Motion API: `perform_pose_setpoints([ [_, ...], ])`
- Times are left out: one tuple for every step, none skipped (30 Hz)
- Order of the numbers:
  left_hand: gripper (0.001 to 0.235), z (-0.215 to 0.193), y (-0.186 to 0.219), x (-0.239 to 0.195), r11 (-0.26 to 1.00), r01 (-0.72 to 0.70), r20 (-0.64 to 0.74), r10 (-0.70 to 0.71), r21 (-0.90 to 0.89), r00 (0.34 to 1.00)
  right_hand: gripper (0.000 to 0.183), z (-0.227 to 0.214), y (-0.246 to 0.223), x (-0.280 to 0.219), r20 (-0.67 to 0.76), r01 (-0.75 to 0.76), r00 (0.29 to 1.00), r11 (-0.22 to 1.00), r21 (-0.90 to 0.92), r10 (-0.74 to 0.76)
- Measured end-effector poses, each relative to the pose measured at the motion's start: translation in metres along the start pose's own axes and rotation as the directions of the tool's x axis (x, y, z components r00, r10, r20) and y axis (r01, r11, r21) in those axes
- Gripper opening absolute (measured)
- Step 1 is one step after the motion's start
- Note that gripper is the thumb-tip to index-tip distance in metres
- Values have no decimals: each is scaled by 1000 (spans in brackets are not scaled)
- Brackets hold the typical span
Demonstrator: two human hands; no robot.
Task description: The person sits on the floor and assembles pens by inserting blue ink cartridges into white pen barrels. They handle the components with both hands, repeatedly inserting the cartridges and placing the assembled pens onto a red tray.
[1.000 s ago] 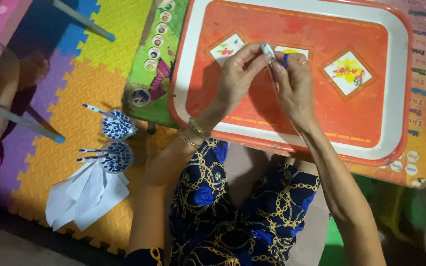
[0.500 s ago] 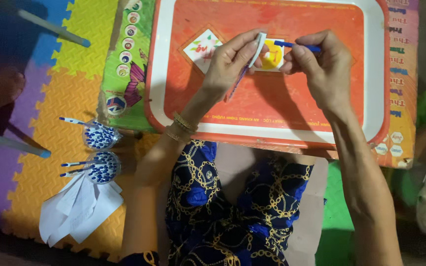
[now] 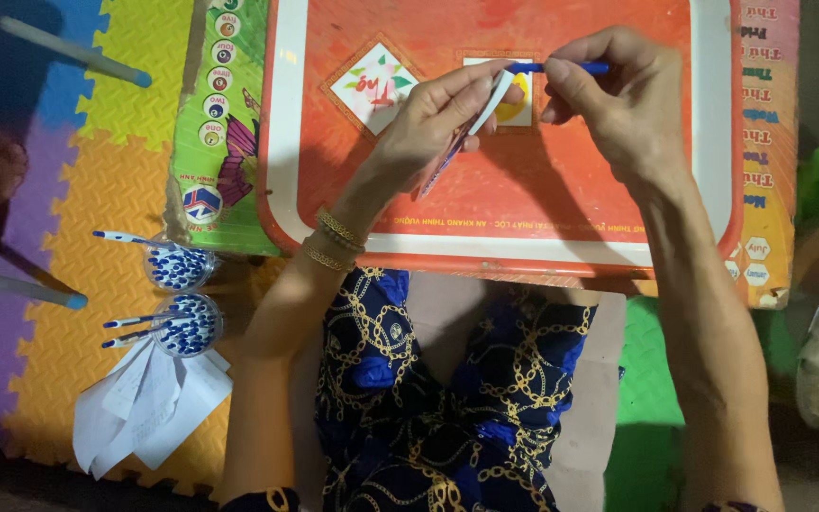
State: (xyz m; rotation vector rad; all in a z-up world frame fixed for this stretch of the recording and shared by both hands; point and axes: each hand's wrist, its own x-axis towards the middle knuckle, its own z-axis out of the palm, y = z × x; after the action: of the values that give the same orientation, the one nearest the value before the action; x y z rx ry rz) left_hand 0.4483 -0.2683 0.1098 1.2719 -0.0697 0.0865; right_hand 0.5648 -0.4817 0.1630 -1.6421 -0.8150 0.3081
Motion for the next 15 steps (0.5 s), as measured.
perform_pose_setpoints([
  [48, 2, 9, -4, 996, 21, 13, -22, 84, 1000, 18, -1, -1, 1, 24, -10, 1000, 1000, -25, 11],
  [48, 0, 1, -2, 996, 23, 13, -24, 82, 1000, 18, -2, -5, 2, 23, -12, 1000, 1000, -25, 13],
  [51, -2, -6, 0, 999, 16, 27, -17, 48, 999, 19, -2, -8, 3, 56, -15, 998, 999, -38, 18],
  [55, -4, -12, 2, 1000, 9, 39, -9, 15, 999, 20, -3, -11, 4, 90, -17, 996, 999, -52, 21],
  [55, -5, -17, 3, 1000, 9, 38, -10, 14, 999, 20, -4, -11, 4, 90, -17, 996, 999, -52, 22],
  [52, -6, -21, 4, 999, 5, 36, -3, -49, 999, 20, -6, -11, 5, 100, -32, 994, 998, -47, 37],
  [49, -8, -25, 6, 994, 1, 33, 3, -111, 999, 20, -7, -11, 6, 111, -47, 993, 998, -43, 52],
  [49, -7, -19, 3, 994, 1, 33, 3, -112, 999, 20, -9, -12, 7, 110, -47, 993, 998, -44, 52],
  [51, -7, -13, 1, 997, -6, 40, 9, -81, 999, 14, -10, -14, 7, 87, -48, 995, 997, -64, 53],
  [53, -6, -8, -2, 999, -12, 47, 14, -52, 999, 10, -12, -15, 8, 63, -49, 996, 995, -84, 55],
  [53, -7, -10, -1, 999, -11, 47, 14, -53, 999, 10, -12, -24, 7, 63, -50, 996, 995, -84, 56],
  [53, -7, -13, 0, 1000, -5, 25, 6, -28, 1000, 11, -13, -31, 6, 77, -59, 994, 986, -153, 72],
  [52, -7, -15, 1, 1000, 2, 2, -2, -2, 1000, 13, -13, -39, 5, 90, -67, 992, 973, -221, 88],
  [52, -7, -13, 1, 1000, 3, 2, -3, -3, 1000, 13, -13, -42, 6, 90, -67, 992, 973, -222, 89],
  [52, -7, -12, 0, 1000, -18, 18, 18, 13, 1000, 16, -14, -45, 7, 108, -51, 991, 962, -270, 83],
])
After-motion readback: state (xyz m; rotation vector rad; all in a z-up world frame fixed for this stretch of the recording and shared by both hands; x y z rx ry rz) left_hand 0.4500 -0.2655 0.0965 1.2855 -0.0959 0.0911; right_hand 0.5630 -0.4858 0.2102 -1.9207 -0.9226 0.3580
